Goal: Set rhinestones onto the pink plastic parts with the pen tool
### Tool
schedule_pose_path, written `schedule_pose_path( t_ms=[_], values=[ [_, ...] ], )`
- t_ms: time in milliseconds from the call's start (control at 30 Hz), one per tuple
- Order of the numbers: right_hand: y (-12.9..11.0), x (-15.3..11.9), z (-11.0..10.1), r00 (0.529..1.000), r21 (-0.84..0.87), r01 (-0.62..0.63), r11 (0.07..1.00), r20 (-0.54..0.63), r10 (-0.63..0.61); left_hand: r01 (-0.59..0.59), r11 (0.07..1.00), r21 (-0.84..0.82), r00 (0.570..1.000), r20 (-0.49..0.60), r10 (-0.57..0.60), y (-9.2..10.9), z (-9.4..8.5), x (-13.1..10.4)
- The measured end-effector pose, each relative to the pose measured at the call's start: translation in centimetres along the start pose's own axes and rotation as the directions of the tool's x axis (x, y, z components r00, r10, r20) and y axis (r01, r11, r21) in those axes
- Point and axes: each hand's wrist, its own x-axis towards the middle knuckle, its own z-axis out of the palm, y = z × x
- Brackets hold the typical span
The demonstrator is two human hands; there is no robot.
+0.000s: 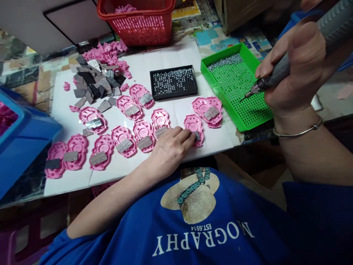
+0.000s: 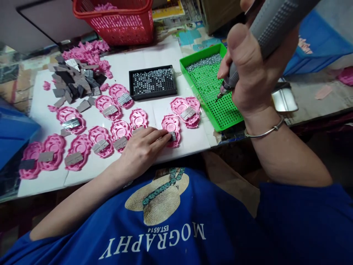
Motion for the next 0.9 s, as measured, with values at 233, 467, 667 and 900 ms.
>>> schedule_pose_path(
  t_ms=[233,467,667,900],
  values=[
    [1.0,0.3,-0.2,0.979,0.017,0.193,0.981,0.066,-0.194,-0.039,0.996,0.077,0.999,0.017,0.038,0.1,-0.3,-0.2],
    [0.9,0.4,0.0,0.972,0.005,0.224,0.974,0.067,-0.224,-0.141,0.988,0.058,0.989,-0.03,0.142,-0.4,-0.7,0.1],
    [0.7,0.1,0.3,0.975,-0.013,0.211,0.977,0.079,-0.209,-0.164,0.986,0.044,0.984,0.077,0.16,-0.4,-0.8,0.7],
    [0.3,0.0,0.6,0.99,-0.001,0.139,0.99,0.022,-0.139,-0.176,0.984,0.03,0.981,0.082,0.173,-0.5,-0.7,0.7]
  ],
)
